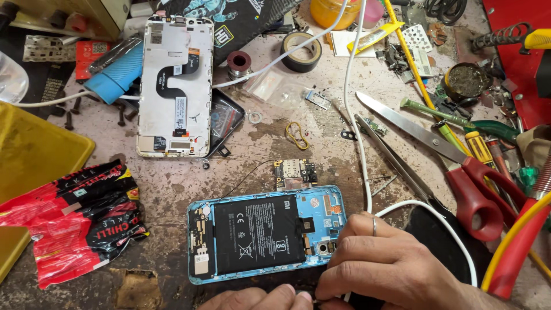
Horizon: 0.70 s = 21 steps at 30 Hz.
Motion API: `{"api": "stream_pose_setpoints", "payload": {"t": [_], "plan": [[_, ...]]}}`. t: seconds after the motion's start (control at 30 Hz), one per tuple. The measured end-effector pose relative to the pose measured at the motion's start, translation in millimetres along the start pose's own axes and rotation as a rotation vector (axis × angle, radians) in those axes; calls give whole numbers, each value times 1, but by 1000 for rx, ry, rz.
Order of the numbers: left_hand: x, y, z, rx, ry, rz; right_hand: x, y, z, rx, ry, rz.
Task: The person repairs a disassembled smartphone at a cluttered workbench. They unscrew components with a screwdriver, use tweezers to lift and reposition small internal parts, and use a pry tool to work on the phone's mid-frame and battery area, handling the phone chassis and internal boards throughout.
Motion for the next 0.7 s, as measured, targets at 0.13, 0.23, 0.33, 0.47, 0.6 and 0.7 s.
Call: {"api": "stream_pose_setpoints", "payload": {"t": [0.13, 0.23, 0.33, 0.47, 0.6, 0.7], "plan": [[0, 2, -1, -10, -6, 2, 0, -1, 1, -6, -7, -6], [-6, 7, 0, 20, 20, -9, 1, -1, 1, -6, -4, 3], [-15, 15, 2, 7, 21, 4, 1, -2, 0, 12, -7, 9], [-28, 28, -2, -29, -27, -28, 0, -2, 1, 67, -71, 69], [-42, 32, -7, -83, -161, -33, -2, -3, 5, 117, -164, 103], [-42, 34, -7, -141, -211, -61, 0, -5, 5, 140, -179, 107]]}}
Point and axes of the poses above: each hand's wrist, its own y-axis towards the middle knuckle, its own x-axis out of the palm, z = x × y, the point moved 2 cm from there along y, towards the middle knuckle, and after that the axes turned 2 degrees about -z, right-handed, at the moved point
